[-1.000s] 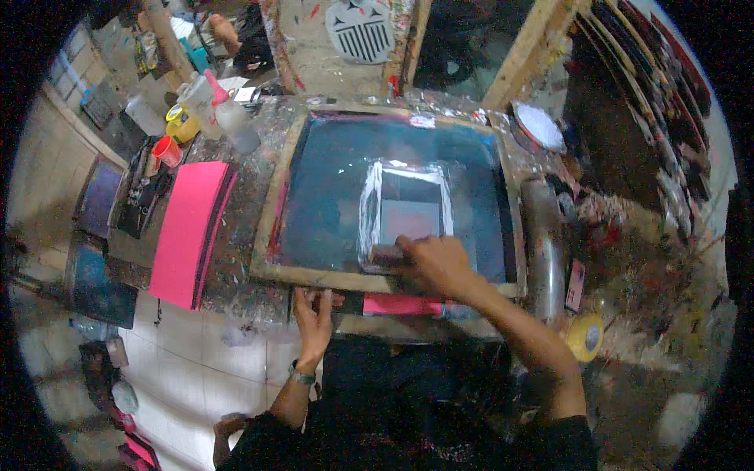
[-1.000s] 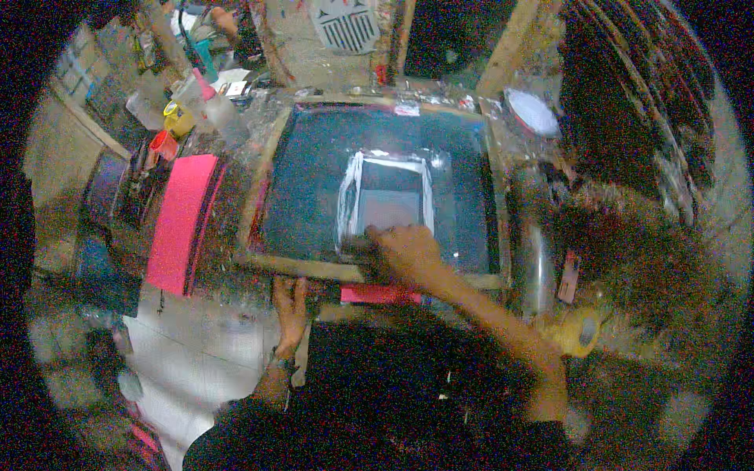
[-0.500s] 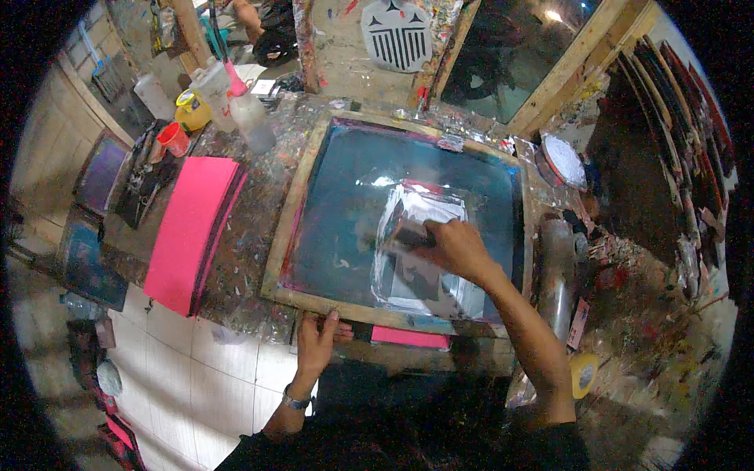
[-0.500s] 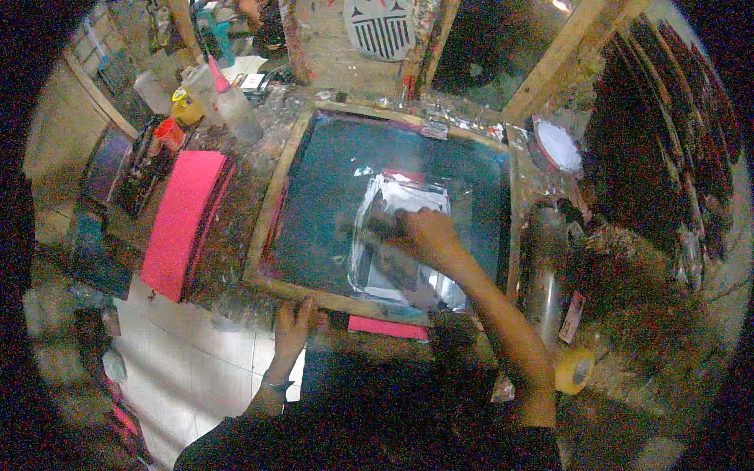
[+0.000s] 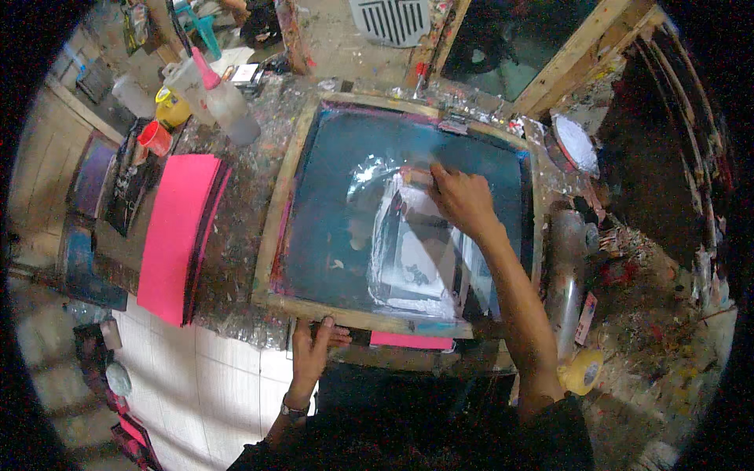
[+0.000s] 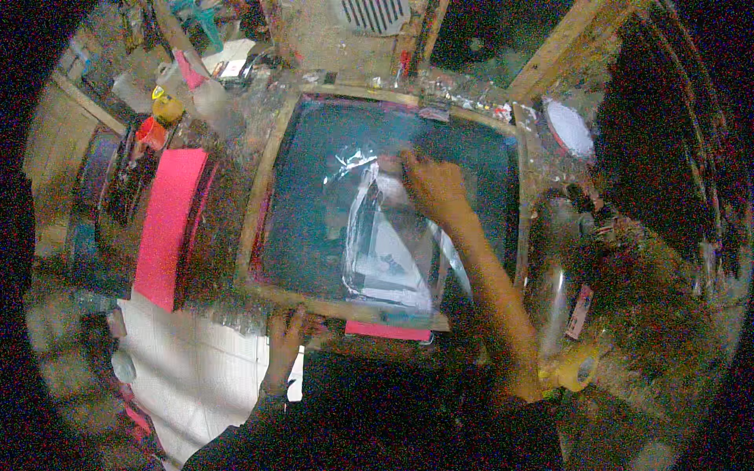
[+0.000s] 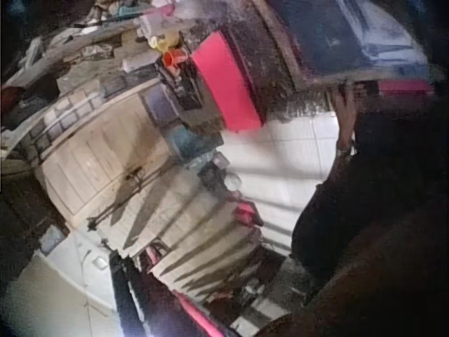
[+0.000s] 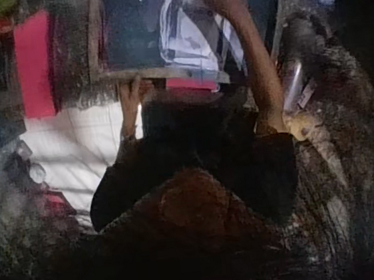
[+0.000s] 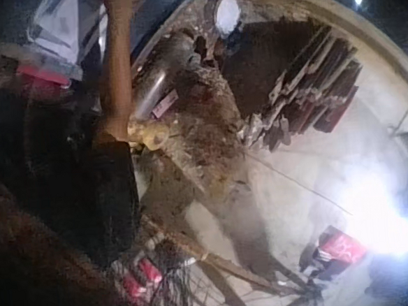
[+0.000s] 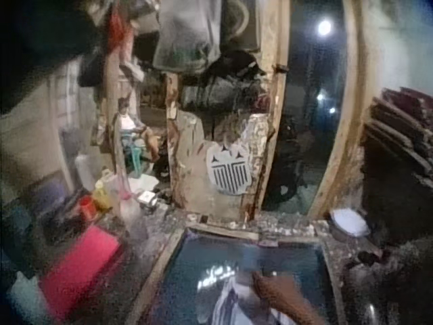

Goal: The person performs screen printing on pink paper sheets. They place each sheet under a screen, apply white ink with a squeegee, lift the screen to reveal a printed design, and stack the finished sheets. A coworker assists by handling printed sheets nearby.

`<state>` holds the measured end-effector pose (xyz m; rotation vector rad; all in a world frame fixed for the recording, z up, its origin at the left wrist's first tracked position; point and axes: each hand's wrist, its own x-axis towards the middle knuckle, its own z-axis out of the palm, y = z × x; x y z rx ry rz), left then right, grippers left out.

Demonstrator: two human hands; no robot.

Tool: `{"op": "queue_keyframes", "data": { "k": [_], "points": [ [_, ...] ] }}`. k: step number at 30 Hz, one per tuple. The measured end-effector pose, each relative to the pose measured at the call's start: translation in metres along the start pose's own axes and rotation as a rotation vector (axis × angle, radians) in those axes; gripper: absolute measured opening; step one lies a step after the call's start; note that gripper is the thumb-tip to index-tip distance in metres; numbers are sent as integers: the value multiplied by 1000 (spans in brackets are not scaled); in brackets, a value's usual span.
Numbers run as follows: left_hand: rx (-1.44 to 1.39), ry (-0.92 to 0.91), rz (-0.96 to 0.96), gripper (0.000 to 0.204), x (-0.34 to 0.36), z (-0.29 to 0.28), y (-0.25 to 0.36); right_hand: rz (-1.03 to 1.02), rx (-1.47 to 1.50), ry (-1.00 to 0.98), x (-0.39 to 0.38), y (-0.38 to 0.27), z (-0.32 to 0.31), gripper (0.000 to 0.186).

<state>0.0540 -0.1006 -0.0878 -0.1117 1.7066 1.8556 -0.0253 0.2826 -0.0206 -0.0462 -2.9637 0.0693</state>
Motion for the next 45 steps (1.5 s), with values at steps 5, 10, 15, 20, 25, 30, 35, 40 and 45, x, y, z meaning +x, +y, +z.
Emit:
{"op": "queue_keyframes", "data": {
  "k": [5,10,15,20,25,30,35,40,45],
  "points": [
    [67,47,62,28,-6,6,3,19,45,-173,-83,-63,-31,22],
    [62,35,164,26,3,2,-11,-16,76,-227,-148,-112,-45,21],
    [-85,67,203,29,5,7,-10,-26,-83,-8,-166,-117,-35,32],
    [-29,-61,497,20,-18,11,42,154,-105,432,-158,-146,-87,50],
    [33,39,676,24,-12,33,98,114,-166,602,-114,-130,-148,49],
    [643,199,882,34,46,68,99,73,-192,655,-60,-107,-212,52],
    [1240,-39,942,50,60,83,29,198,-197,420,3,-83,-274,62],
    [1356,-452,944,55,-21,93,-5,267,-145,316,38,-73,-320,75],
    [1212,-394,769,60,51,102,20,238,-187,399,70,-34,-329,76]
  ]
}}
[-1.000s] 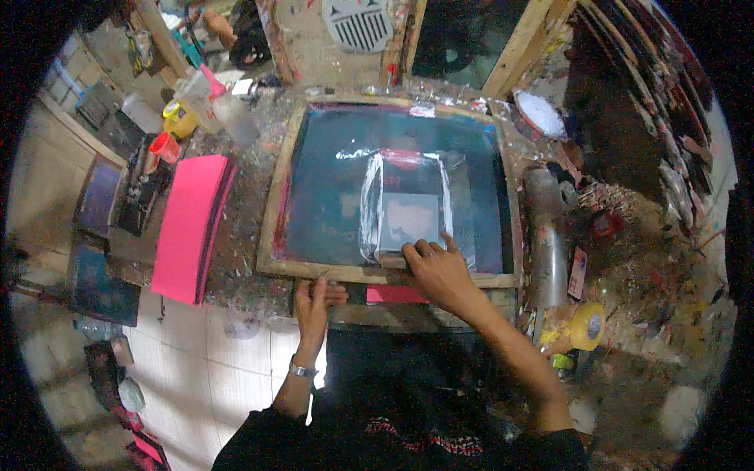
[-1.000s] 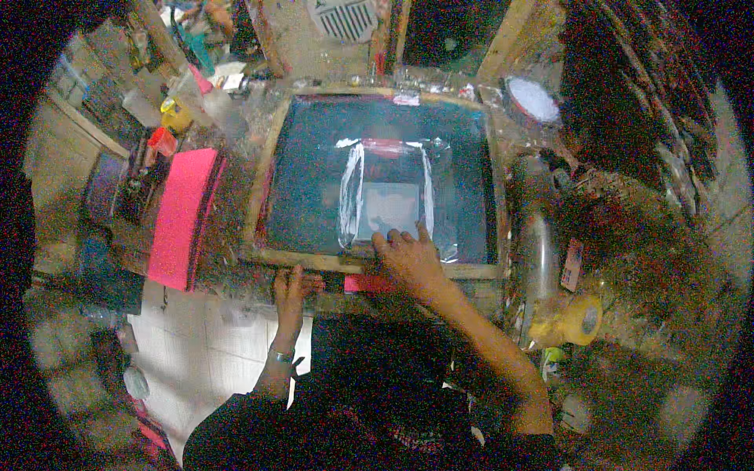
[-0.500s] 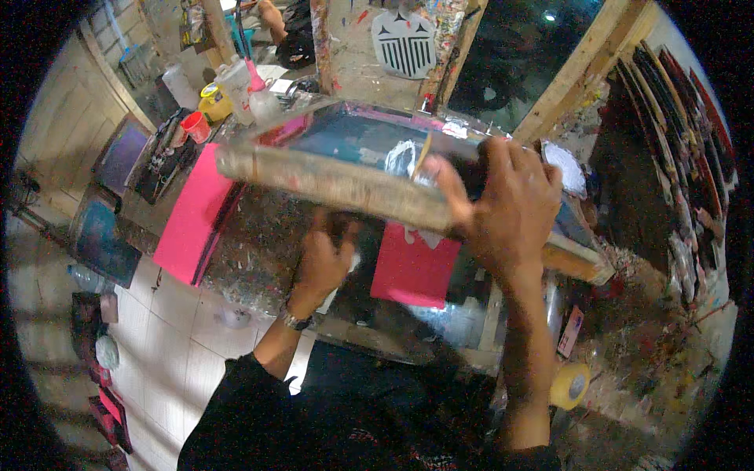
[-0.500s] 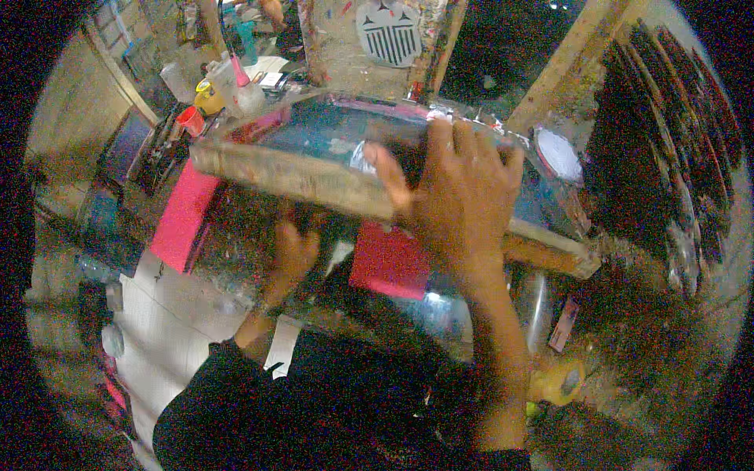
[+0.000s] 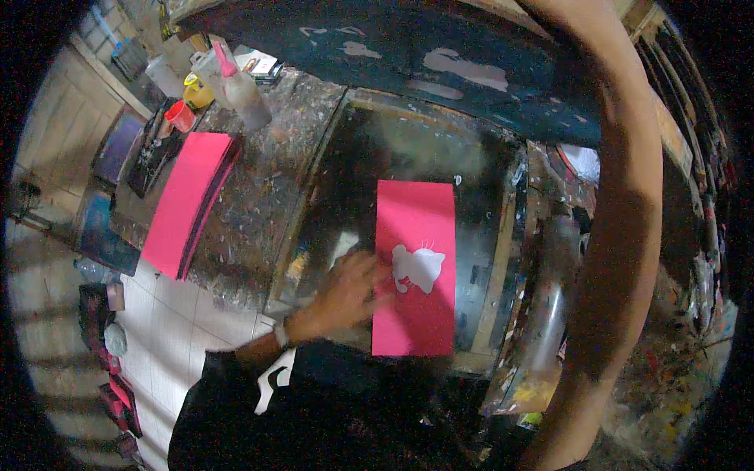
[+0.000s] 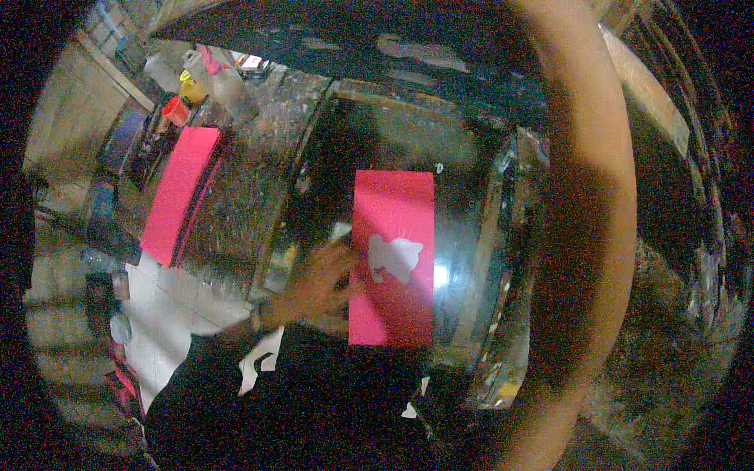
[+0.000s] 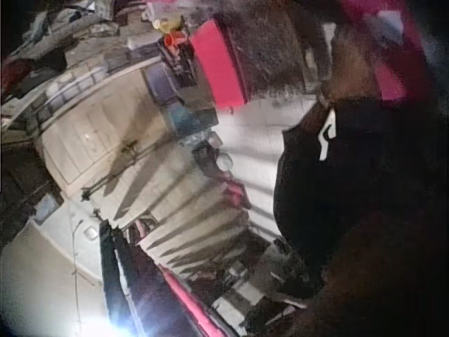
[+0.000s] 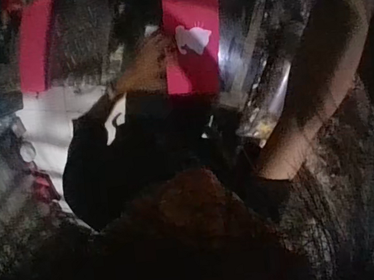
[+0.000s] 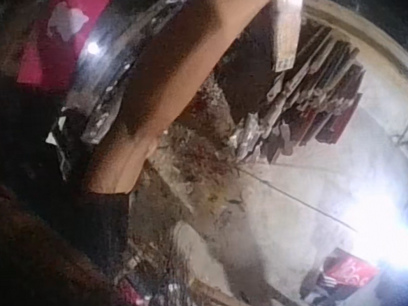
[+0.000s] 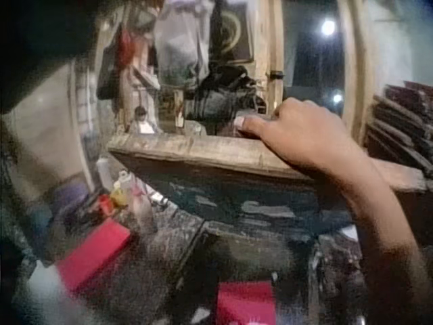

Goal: The person performs screen printing on pink paper sheets. They place each sheet under a screen, apply white ink with a squeegee, lift the screen to reveal a printed design, and stack the finished sheets. A coworker assists by handling printed sheets nearby.

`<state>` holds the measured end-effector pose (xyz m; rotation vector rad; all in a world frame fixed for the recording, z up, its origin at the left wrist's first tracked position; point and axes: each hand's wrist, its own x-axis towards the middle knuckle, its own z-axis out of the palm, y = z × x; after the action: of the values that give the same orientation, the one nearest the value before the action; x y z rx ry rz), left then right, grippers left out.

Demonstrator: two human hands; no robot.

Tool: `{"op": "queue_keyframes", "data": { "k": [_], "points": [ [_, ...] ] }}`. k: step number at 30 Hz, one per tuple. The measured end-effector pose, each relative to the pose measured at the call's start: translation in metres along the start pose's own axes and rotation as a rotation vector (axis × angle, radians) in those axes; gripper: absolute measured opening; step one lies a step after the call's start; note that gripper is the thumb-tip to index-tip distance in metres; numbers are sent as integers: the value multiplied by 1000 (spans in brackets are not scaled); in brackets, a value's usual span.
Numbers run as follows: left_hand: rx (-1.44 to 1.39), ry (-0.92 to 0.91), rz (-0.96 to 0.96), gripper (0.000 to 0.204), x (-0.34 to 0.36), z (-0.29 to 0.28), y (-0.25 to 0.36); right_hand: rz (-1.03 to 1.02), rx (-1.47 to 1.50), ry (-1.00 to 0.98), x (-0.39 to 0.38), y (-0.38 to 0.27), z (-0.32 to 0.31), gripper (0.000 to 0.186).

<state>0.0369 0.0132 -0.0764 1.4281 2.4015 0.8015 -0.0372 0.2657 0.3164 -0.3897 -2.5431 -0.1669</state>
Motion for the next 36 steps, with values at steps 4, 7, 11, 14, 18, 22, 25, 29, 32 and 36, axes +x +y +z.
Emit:
{"op": "queue_keyframes", "data": {
  "k": [4,7,11,14,18,22,25,29,32,36],
  "points": [
    [124,520,-1,59,114,-28,-63,79,84,-16,-1,-2,-20,87],
    [383,495,-49,55,91,10,-121,2,238,-112,-3,-38,-11,91],
    [47,433,220,25,105,21,-95,27,53,20,49,70,49,55],
    [-336,501,-299,17,21,-58,-73,25,18,-4,58,78,47,54],
    [-290,1444,-441,22,-109,-141,-186,-141,23,17,58,74,42,81],
    [-455,1702,-410,22,-208,-212,-243,77,101,-59,81,64,53,79],
    [-524,1816,-536,29,-218,-232,-282,37,84,-48,78,69,51,79],
    [455,1701,-902,38,-230,-233,-328,-84,69,14,95,91,68,73],
    [812,1432,-804,44,-171,-210,-274,-146,-15,-26,76,90,44,84],
    [311,727,-572,60,-147,-191,-266,43,184,-119,111,99,47,92]
  ]
}}
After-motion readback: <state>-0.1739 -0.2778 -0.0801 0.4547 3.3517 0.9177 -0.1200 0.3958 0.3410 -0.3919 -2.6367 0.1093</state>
